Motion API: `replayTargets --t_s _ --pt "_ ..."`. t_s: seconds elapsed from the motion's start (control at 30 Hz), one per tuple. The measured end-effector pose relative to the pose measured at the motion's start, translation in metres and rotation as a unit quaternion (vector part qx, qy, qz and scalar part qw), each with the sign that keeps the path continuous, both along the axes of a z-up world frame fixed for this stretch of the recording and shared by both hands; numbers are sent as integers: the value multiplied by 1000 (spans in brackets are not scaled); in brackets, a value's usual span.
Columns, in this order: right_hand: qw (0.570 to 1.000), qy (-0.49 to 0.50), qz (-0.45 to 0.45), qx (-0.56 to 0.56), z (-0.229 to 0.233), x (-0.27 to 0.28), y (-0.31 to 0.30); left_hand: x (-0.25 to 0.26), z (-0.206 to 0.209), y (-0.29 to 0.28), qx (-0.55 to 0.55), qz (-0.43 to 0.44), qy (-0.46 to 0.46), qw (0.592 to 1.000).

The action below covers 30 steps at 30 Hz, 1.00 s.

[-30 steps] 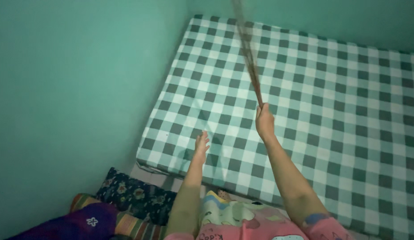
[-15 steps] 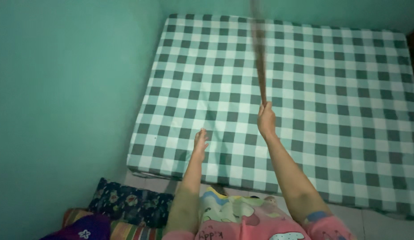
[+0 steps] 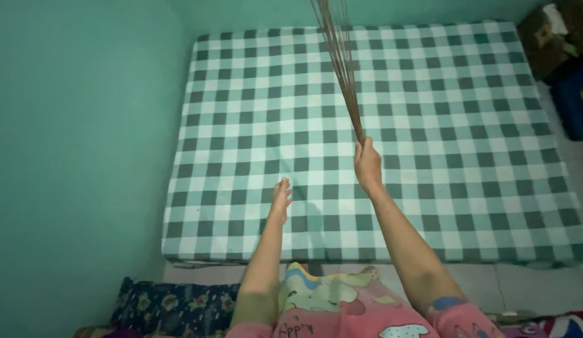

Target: The person beats a mattress covered with a green and white checkered sheet using a bundle of sticks.

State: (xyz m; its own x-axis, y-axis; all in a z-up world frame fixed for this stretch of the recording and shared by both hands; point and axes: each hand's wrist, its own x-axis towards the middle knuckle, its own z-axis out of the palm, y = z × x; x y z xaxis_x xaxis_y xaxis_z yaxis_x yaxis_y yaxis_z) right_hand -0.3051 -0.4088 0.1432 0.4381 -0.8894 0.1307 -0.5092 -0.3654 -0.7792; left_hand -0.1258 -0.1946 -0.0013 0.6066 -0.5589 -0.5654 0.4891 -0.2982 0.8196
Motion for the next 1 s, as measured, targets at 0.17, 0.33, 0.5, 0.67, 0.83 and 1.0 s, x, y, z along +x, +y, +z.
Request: replayTargets --t_s 0.17,0.33,0.5,0.67,0.83,1.0 --pt "984 170 31 48 -77 -50 -41 -33 -1 -24 2 -28 2 1000" --pt "982 173 17 75 -67 -93 -30 -56 2 -47 13 -43 -4 999" --pt "995 -9 -56 80 -1 -116 -30 -85 -1 -72 2 -70 0 998" --pt "987 147 -25 58 -70 -155 -70 -113 1 -96 11 -96 -7 995" --pt "986 153 -25 60 -77 -191 -64 -132 3 -118 12 -110 -6 994" --pt "996 4 -83 14 -26 -211 -67 -163 0 -144 -3 -136 -14 991"
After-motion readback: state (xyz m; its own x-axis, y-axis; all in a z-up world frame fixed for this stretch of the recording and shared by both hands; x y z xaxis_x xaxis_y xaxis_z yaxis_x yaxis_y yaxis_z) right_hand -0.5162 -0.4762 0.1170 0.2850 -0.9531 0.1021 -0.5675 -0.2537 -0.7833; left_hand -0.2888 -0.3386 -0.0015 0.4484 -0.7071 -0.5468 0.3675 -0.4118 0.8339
